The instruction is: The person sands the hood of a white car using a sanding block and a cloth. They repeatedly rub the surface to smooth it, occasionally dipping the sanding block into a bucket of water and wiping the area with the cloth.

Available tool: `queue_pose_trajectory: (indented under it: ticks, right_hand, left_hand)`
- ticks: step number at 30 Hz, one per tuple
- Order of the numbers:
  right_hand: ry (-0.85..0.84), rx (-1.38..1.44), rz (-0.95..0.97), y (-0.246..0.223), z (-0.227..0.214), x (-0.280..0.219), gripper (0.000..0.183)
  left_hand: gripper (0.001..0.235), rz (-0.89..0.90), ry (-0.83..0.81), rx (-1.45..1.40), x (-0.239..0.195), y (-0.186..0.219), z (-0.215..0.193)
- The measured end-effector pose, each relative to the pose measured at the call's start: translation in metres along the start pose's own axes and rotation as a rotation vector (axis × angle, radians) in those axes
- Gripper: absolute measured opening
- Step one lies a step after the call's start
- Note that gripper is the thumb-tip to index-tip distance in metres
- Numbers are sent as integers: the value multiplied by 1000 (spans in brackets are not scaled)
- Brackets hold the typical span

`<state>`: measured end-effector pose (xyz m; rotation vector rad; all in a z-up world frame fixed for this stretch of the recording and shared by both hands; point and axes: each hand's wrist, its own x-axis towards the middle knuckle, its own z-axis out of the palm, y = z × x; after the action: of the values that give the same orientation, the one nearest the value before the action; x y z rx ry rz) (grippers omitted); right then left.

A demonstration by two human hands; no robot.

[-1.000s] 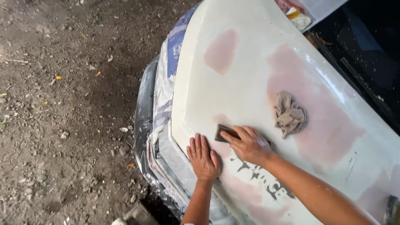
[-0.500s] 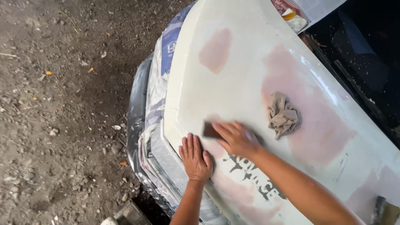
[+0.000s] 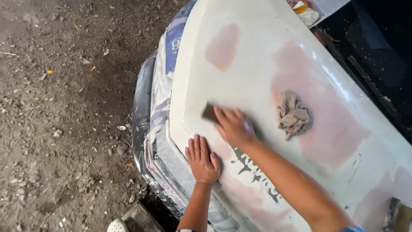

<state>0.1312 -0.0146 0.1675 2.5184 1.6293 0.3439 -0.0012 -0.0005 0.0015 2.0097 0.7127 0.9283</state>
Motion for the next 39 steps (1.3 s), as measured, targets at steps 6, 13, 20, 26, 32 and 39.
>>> queue_pose_trajectory:
  ticks: [6, 13, 20, 26, 32, 39]
  right_hand:
    - [30, -25, -17, -13, 13, -20, 72]
    - [-11, -52, -7, -7, 9, -26, 73]
    - [34, -43, 29, -10, 3, -33, 72]
    - [-7, -36, -92, 9, 4, -23, 68]
    - [52, 0, 105, -13, 6, 9, 69]
    - [-24, -44, 56, 0, -2, -74, 72]
  left_hand:
    - [70, 10, 22, -12, 1, 0, -1]
    - [69, 7, 29, -8, 0, 1, 1]
    - [69, 16, 39, -21, 0, 4, -6]
    - [70, 17, 43, -18, 4, 1, 1]
    - [73, 1, -26, 16, -3, 1, -4]
    - [74, -7, -43, 19, -3, -2, 2]
